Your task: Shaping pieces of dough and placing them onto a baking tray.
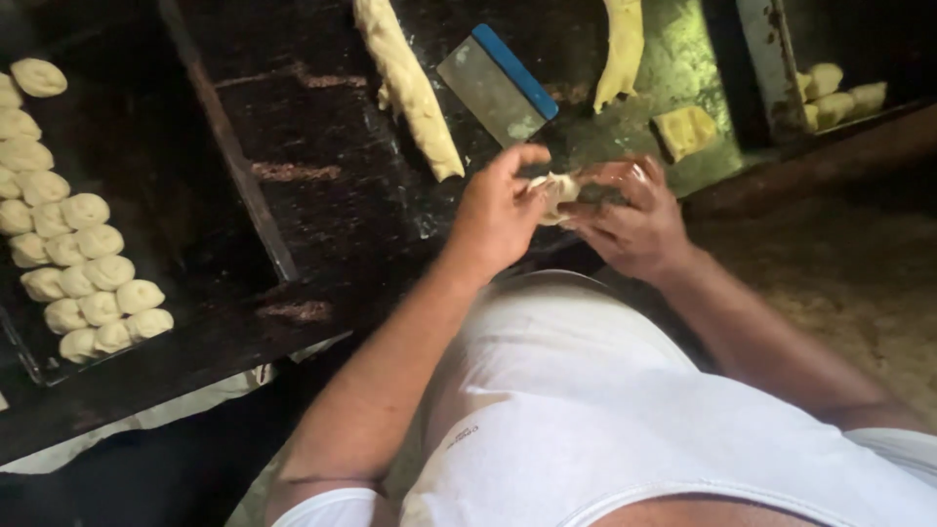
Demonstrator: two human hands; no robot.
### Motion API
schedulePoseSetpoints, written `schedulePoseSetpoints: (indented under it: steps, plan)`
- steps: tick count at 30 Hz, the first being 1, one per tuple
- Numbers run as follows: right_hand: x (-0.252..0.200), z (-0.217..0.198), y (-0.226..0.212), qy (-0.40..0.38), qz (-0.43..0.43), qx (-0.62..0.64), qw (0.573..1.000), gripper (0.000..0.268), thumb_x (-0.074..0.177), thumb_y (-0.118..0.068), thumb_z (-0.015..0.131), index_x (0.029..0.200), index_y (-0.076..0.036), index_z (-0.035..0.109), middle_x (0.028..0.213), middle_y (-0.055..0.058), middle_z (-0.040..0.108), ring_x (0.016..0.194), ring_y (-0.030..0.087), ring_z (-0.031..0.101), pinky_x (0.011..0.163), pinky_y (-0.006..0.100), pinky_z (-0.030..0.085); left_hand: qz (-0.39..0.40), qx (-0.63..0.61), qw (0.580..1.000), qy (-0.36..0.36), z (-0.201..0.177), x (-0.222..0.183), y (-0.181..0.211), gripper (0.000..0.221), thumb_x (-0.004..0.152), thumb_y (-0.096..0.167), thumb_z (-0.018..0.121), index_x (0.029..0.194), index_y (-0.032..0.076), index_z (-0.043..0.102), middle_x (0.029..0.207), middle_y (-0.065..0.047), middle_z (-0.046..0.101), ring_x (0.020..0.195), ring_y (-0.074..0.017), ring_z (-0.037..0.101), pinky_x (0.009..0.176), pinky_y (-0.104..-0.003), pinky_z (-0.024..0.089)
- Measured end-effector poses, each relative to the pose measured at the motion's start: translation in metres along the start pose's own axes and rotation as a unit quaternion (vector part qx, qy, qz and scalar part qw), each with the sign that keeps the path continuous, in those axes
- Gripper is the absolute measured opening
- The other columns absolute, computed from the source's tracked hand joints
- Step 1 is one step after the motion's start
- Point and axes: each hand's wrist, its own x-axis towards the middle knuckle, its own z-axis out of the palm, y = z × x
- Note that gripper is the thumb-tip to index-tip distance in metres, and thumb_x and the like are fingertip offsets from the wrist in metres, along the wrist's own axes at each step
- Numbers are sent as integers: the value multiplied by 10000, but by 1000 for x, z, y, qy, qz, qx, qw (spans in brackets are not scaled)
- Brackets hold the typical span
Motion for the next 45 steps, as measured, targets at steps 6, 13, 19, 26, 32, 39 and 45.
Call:
schedulePoseSetpoints:
  steps: [6,13,19,26,32,39,45]
  plan:
    - [27,4,-13,-16,323,280,904,99,991,-113,723,1077,-67,706,1202,63,734,921,150,652,775,303,520,218,234,947,-11,0,-27,24,167,947,75,723,1088,31,646,934,-91,757,832,-154,771,716,-311,608]
    - [-14,2,3,-19,444,606,659,81,1051,-4,672,1110,46,650,968,148,686,877,182,694,753,280,560,272,213,938,-35,-21,-27,13,225,886,145,811,895,30,618,826,-82,696,766,-166,722,688,-319,572]
    - [23,-59,-1,-111,143,705,686,192,1070,-125,665,1178,33,644,1026,169,737,912,190,763,827,313,656,186,296,934,73,-49,-2,-21,247,894,158,789,774,27,618,708,-92,674,597,-165,644,551,-340,509]
    - [46,-25,21,-77,414,142,896,454,1076,-299,636,1447,-42,586,1249,143,671,1177,226,640,970,382,493,203,297,928,95,-33,-2,-27,311,873,165,827,727,30,588,622,-108,636,528,-184,594,540,-356,482]
    - [9,-4,37,-175,412,369,814,307,945,-163,722,1220,-30,690,953,77,731,884,164,677,790,303,558,204,206,955,64,4,-9,-1,352,841,101,793,1097,15,567,860,-98,669,719,-160,639,641,-308,517]
    - [17,-20,7,-15,194,138,971,263,892,-80,839,1128,-71,724,1069,100,738,974,223,718,837,326,577,75,85,993,-44,25,13,-26,262,951,18,638,1202,-24,699,991,-101,760,859,-131,724,759,-290,614]
    - [-18,-23,32,22,10,54,998,388,733,-125,857,1086,-47,718,1081,156,676,991,343,669,842,428,557,-68,-133,986,-77,42,18,-9,290,1012,58,597,1260,-84,645,1031,-77,740,894,-128,726,797,-268,622]
